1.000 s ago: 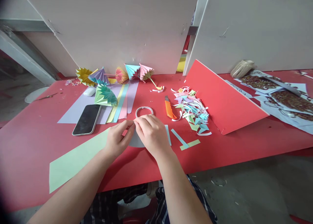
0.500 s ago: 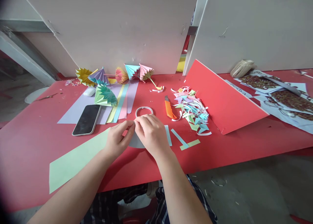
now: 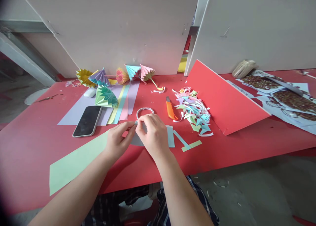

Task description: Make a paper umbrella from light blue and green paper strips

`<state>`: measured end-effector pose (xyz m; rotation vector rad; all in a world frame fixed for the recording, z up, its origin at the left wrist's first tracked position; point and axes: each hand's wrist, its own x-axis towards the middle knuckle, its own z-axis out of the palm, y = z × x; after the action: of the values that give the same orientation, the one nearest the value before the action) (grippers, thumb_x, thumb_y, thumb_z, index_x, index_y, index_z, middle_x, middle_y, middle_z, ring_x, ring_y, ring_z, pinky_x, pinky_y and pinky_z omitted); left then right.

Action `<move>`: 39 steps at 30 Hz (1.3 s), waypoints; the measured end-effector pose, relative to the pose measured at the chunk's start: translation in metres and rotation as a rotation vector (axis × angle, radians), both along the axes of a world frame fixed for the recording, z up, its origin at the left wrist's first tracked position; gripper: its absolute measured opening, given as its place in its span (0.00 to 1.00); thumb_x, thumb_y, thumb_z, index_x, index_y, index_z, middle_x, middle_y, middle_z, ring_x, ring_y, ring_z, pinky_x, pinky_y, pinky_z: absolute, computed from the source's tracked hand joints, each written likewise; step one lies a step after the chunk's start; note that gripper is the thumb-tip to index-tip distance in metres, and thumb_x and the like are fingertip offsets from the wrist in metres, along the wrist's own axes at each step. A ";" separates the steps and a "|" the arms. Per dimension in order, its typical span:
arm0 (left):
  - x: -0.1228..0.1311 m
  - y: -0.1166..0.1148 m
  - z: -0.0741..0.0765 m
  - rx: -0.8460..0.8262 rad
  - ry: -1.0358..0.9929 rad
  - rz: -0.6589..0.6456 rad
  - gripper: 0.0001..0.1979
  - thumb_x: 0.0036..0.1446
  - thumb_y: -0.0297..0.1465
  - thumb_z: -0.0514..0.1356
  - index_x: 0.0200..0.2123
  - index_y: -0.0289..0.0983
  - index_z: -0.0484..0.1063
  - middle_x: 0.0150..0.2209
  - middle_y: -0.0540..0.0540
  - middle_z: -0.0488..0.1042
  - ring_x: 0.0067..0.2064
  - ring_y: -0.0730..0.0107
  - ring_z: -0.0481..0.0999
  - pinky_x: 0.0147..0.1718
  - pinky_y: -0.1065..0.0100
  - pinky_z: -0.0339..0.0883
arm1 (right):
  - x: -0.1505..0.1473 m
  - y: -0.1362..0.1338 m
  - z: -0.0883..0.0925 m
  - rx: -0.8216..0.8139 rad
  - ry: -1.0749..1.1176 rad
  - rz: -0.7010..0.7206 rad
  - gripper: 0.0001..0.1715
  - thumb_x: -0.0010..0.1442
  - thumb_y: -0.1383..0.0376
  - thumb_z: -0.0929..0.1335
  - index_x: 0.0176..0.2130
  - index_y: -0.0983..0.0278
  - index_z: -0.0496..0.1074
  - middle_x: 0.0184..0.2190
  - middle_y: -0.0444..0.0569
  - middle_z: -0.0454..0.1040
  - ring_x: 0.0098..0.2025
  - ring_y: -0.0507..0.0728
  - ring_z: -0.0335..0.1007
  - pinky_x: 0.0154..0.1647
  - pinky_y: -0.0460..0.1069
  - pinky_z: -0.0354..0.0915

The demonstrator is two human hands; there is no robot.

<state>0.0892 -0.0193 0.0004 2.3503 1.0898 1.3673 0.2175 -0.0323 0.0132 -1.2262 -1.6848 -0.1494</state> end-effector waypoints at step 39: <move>0.003 -0.005 -0.002 -0.112 -0.183 0.147 0.16 0.54 0.28 0.56 0.47 0.41 0.61 0.29 0.52 0.76 0.28 0.76 0.75 0.23 0.77 0.66 | 0.006 -0.002 0.005 -0.341 0.474 0.006 0.05 0.53 0.65 0.62 0.27 0.62 0.66 0.25 0.45 0.71 0.26 0.52 0.66 0.25 0.46 0.62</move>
<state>0.0924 -0.0239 -0.0012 2.0574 1.2685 1.4952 0.2236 -0.0346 0.0178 -1.3745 -1.3256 0.4196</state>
